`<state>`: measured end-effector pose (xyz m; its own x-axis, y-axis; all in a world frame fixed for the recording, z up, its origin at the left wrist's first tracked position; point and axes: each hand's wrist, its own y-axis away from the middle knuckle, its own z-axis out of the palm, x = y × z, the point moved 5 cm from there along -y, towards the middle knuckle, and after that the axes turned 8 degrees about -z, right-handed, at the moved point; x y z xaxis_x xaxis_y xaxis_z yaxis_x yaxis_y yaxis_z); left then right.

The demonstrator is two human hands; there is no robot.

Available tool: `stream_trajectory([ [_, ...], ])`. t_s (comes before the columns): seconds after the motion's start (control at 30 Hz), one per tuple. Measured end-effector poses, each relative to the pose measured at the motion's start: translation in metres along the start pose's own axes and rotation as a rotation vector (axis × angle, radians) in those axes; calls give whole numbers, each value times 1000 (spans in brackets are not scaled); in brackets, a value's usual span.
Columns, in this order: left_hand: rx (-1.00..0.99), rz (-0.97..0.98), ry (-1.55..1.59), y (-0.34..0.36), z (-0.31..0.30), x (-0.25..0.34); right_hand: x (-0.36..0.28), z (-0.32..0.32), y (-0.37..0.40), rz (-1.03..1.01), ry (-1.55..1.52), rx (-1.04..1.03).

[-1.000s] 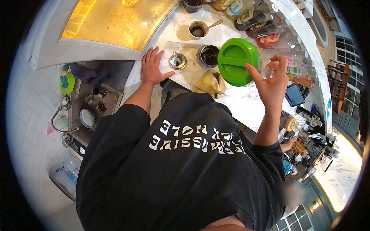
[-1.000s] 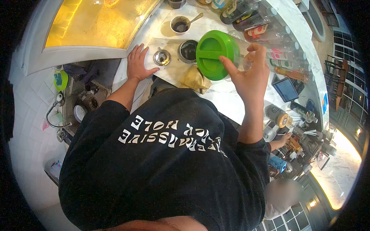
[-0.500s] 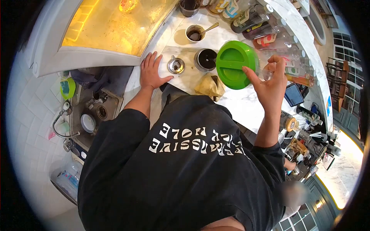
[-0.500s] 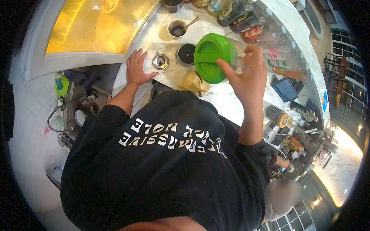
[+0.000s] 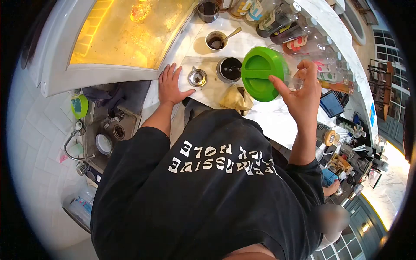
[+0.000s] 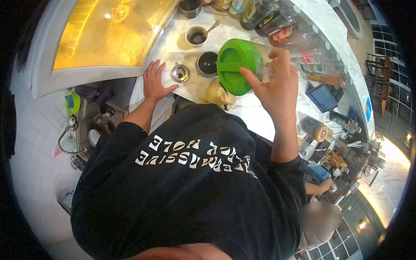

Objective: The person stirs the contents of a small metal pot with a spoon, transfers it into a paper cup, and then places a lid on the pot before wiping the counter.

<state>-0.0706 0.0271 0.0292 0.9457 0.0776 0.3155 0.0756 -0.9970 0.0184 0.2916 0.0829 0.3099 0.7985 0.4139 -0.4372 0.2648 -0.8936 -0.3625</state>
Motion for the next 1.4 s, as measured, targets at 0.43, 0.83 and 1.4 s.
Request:
stream_trajectory([
  [0.43, 14, 22, -24, 0, -1, 2, 3, 2, 3, 49, -20, -27],
  [0.83, 11, 23, 1, 1, 2, 0, -2, 3, -3, 15, -23, -40],
  [1.4, 14, 18, 8, 1, 2, -1, -8, 2, -3, -51, 27, 9],
])
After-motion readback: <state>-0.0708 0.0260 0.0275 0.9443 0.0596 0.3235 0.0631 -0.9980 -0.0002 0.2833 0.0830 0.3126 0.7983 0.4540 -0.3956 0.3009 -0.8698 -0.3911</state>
